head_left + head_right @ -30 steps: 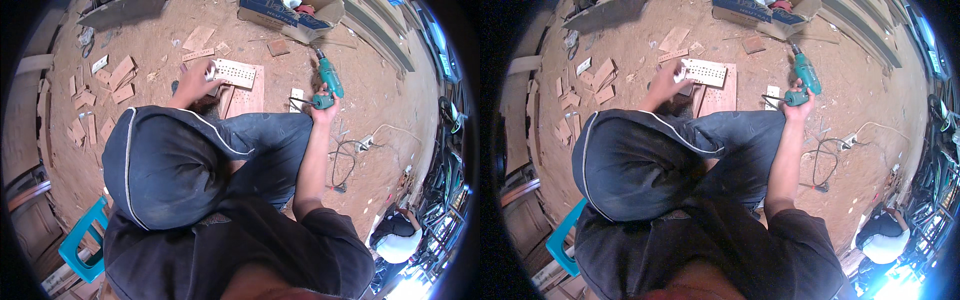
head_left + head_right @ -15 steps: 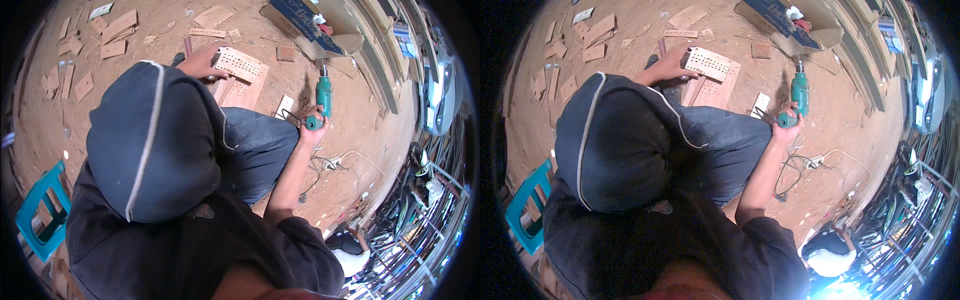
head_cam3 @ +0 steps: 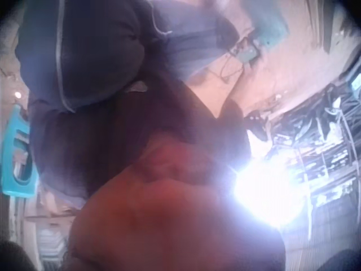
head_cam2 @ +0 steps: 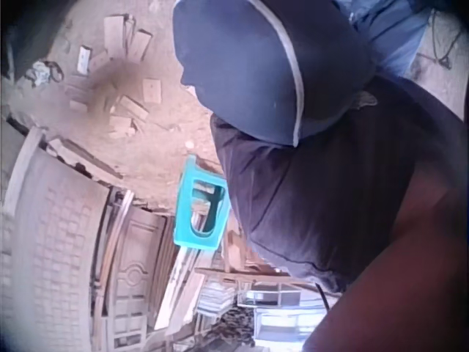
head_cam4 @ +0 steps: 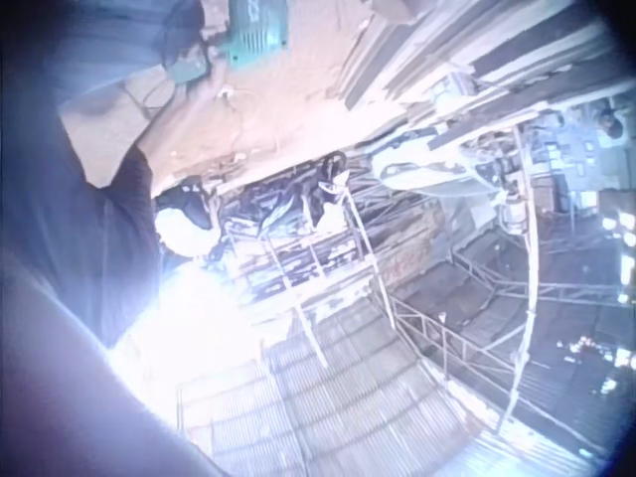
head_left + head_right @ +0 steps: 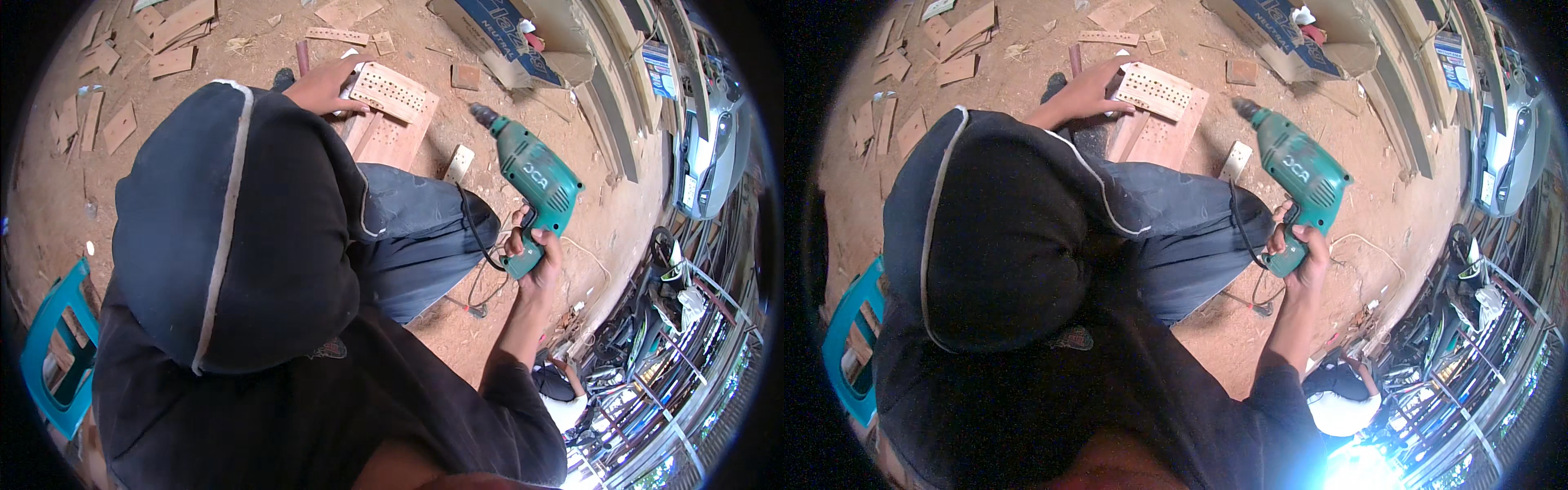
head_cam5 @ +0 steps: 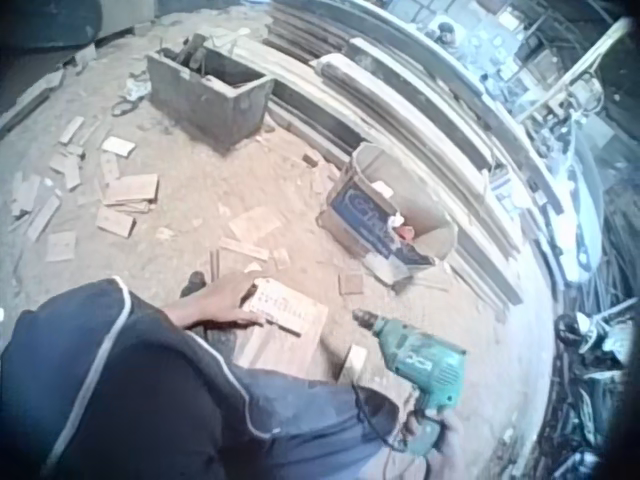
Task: The person drills holes into a small piece of wood using a handheld power drill.
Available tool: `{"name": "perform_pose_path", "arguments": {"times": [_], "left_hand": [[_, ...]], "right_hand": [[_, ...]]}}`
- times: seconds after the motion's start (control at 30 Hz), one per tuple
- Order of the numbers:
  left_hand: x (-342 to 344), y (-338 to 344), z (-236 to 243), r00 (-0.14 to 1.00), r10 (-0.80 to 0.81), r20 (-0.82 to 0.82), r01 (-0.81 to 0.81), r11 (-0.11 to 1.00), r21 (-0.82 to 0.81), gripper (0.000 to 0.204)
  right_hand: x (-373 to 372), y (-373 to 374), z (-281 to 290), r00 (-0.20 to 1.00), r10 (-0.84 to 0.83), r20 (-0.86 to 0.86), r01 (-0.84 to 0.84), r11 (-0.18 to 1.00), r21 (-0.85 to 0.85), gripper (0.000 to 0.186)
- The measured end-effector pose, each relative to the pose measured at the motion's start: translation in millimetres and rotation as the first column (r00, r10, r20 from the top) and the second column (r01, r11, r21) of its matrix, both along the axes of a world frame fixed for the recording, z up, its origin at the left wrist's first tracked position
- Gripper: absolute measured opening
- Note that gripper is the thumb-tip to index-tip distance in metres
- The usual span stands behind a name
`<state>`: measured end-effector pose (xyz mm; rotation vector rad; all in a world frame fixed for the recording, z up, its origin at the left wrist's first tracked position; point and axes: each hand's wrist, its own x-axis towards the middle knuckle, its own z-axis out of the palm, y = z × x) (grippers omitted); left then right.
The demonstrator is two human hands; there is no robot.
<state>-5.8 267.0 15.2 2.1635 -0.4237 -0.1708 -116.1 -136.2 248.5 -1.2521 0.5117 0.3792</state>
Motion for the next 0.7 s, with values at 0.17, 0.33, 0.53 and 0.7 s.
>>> {"name": "perform_pose_path", "arguments": {"times": [0.17, 0.33, 0.53, 0.7], "left_hand": [[-0.4, 3.7, 2.8, 0.998, -0.016, -0.069, 0.013, 0.999, -0.042, 0.092], [-3.4, 6.9, 0.8, 0.999, -0.003, -0.034, 0.000, 0.998, -0.067, 0.092], [-3.0, 4.7, 8.7, 0.991, -0.018, -0.135, 0.007, 0.997, -0.083, 0.092], [-0.3, 2.3, 2.7, 0.995, -0.016, -0.094, 0.008, 0.996, -0.084, 0.093]], "right_hand": [[-1.0, 39.0, 28.1, 0.977, 0.210, -0.040, -0.212, 0.923, -0.322, 0.044], [-3.3, 53.1, 22.3, 0.958, 0.280, -0.061, -0.280, 0.874, -0.396, 0.034], [-6.5, 65.8, 27.2, 0.948, 0.310, -0.074, -0.309, 0.837, -0.452, 0.029], [-4.5, 72.7, 25.8, 0.940, 0.325, -0.104, -0.335, 0.823, -0.458, 0.027]]}}
